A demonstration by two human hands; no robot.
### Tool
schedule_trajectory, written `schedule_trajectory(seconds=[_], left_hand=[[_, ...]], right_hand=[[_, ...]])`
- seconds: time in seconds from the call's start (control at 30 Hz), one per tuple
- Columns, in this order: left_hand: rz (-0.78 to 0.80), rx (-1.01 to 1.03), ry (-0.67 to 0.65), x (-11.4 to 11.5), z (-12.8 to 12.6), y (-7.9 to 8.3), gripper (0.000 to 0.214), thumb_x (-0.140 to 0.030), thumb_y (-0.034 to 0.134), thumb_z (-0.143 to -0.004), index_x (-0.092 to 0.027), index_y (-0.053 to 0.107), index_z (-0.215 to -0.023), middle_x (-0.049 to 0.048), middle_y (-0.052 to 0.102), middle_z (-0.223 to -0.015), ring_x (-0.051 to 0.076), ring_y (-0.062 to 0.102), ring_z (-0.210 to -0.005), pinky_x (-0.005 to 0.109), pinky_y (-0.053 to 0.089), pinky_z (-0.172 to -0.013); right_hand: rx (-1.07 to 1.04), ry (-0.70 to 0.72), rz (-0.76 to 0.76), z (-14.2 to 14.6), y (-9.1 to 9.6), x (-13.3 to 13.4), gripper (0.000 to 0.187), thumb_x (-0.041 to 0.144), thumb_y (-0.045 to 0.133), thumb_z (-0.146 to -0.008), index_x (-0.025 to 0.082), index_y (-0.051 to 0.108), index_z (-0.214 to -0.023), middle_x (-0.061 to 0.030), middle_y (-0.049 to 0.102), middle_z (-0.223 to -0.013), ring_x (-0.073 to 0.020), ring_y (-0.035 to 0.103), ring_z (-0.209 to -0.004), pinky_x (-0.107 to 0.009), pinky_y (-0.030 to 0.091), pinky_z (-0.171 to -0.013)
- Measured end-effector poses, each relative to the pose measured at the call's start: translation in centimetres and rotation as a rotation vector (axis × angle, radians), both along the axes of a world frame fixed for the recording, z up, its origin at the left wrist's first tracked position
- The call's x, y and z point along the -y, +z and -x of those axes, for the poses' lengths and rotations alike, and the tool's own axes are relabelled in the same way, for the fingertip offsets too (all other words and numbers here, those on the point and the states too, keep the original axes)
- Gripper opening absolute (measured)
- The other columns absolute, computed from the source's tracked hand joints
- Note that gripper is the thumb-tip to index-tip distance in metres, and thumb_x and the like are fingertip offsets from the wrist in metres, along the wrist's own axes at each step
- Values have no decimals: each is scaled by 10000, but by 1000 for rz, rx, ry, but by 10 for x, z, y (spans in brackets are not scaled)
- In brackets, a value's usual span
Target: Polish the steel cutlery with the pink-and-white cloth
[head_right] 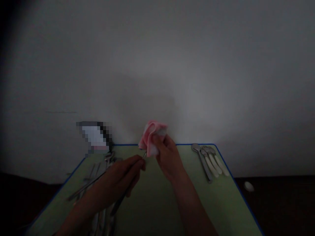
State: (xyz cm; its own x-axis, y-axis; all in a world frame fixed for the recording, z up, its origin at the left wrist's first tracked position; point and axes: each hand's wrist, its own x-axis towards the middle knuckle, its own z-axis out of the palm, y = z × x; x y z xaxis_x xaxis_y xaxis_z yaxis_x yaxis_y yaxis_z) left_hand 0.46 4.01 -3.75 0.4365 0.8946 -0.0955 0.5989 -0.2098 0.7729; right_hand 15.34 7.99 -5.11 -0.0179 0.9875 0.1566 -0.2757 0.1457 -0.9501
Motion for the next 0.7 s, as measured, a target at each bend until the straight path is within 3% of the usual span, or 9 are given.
schedule_trajectory(seconds=[0.17,0.33,0.5,0.6,0.7], left_hand=[[-63,-96,-40,3,-5,3,288,-340,275,-925,-206,510,-824,-61,504,-538,91,469,-408,203,346,-457],[-160,-107,-22,-2,-1,-1,286,-337,297,-922,-209,546,-861,-23,581,-685,134,538,-613,244,368,-593],[-118,-80,19,-4,8,-2,326,-363,251,-935,-218,536,-874,-20,565,-705,149,539,-666,271,377,-653],[-138,-82,19,-1,2,-6,302,-350,257,-933,-215,513,-845,-19,564,-703,153,534,-664,273,373,-650],[-166,-48,31,0,-9,-13,282,-336,262,-931,-207,481,-809,-6,579,-731,159,543,-688,269,377,-644]], right_hand=[[24,82,34,-17,-8,-4,284,371,669,-689,163,637,-880,-56,681,-791,-152,610,-625,-279,473,-581],[63,-90,-3,-31,-3,-5,267,373,684,-674,149,647,-815,-24,652,-650,-141,588,-559,-281,464,-561],[-210,-306,-44,-26,7,-9,292,408,607,-742,155,623,-888,-42,681,-751,-141,612,-627,-244,449,-531],[-420,-285,-28,-16,11,-8,334,406,594,-754,190,594,-1009,-31,683,-821,-139,630,-697,-220,446,-530],[-522,-193,36,-1,11,-2,295,396,599,-757,199,610,-976,-20,678,-810,-124,631,-701,-198,440,-520]])
